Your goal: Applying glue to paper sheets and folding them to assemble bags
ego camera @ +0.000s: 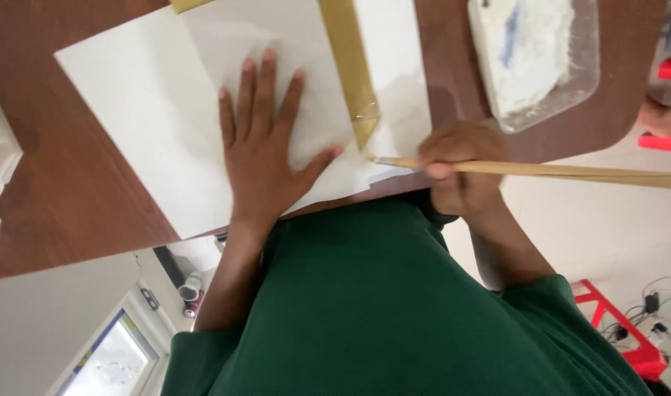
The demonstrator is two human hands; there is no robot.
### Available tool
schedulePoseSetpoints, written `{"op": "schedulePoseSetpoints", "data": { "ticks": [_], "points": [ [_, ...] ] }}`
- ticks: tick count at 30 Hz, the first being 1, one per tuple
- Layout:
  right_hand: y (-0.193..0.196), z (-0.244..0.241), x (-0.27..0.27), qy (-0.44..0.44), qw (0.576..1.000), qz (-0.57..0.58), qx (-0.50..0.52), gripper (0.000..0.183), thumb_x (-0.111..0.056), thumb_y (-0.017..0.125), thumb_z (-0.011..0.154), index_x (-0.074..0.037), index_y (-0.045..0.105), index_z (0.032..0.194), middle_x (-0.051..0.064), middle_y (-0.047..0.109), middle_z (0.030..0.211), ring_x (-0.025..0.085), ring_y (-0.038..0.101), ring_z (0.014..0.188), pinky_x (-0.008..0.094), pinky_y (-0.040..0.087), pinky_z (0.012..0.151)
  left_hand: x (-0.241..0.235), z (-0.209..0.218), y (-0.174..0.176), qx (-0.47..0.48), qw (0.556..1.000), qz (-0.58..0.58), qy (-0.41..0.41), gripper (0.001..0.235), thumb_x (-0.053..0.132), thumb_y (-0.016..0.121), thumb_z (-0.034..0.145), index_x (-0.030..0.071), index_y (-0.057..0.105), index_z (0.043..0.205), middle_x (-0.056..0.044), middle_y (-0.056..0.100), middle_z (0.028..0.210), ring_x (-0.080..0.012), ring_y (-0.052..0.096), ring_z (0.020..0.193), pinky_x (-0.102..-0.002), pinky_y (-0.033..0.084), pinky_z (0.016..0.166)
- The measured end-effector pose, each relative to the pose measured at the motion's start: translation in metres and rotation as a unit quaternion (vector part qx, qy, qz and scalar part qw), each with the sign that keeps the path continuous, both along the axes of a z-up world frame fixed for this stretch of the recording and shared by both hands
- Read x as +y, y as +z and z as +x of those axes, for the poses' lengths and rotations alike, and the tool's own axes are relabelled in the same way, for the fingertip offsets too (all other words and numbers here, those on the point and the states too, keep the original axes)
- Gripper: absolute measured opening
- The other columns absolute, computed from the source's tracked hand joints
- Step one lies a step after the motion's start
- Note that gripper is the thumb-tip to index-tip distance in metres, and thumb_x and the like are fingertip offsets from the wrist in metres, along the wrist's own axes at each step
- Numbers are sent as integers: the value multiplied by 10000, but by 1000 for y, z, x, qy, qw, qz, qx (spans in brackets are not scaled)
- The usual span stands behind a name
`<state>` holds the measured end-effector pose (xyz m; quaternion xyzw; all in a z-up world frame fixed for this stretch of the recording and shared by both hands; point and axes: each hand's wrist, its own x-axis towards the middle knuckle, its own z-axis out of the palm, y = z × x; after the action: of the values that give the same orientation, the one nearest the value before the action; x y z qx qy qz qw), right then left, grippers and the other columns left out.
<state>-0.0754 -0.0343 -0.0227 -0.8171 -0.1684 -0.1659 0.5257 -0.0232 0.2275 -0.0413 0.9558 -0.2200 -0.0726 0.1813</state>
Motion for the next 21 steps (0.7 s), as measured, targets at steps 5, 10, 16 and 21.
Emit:
{"op": "schedulePoseSetpoints", "data": {
  "ticks": [5, 10, 16, 21],
  "points": [
    [-15, -9, -72, -278, 949, 2, -148, 342, -237, 501, 1097, -19, 463, 836, 86, 448, 714, 233, 441, 563, 394, 373, 534, -4, 1, 9, 54, 996, -71, 5, 792, 659, 393, 1071, 137, 339, 1664, -106, 169, 1744, -336, 113, 1644, -628, 96, 1337],
    [2, 23, -120, -266, 943, 66, -188, 361, -284, 573, 1136, -10, 458, 931, 186, 466, 724, 225, 396, 425, 344, 307, 423, -20, 5, 35, 133, 970, -202, 34, 704, 536, 297, 1126, 62, 302, 1647, -124, 195, 1748, -330, 89, 1664, -603, -38, 1350],
    [-13, 16, -154, -194, 980, -27, -21, 356, -154, 566, 1161, 131, 613, 952, 213, 606, 858, 308, 535, 742, 424, 401, 711, -80, 23, 54, -75, 989, -123, -16, 469, 363, 632, 1077, -33, 661, 1328, -206, 700, 1324, -384, 679, 1266, -618, 487, 1148],
    [-41, 9, -178, -101, 992, -44, -64, 205, -176, 561, 1137, -16, 659, 1054, 126, 627, 787, 245, 595, 603, 387, 497, 529, -175, 35, 47, 0, 985, 67, -156, 1007, 926, 392, 947, 195, 362, 1639, -164, 299, 1697, -359, 275, 1608, -582, 155, 1323]
  ]
}}
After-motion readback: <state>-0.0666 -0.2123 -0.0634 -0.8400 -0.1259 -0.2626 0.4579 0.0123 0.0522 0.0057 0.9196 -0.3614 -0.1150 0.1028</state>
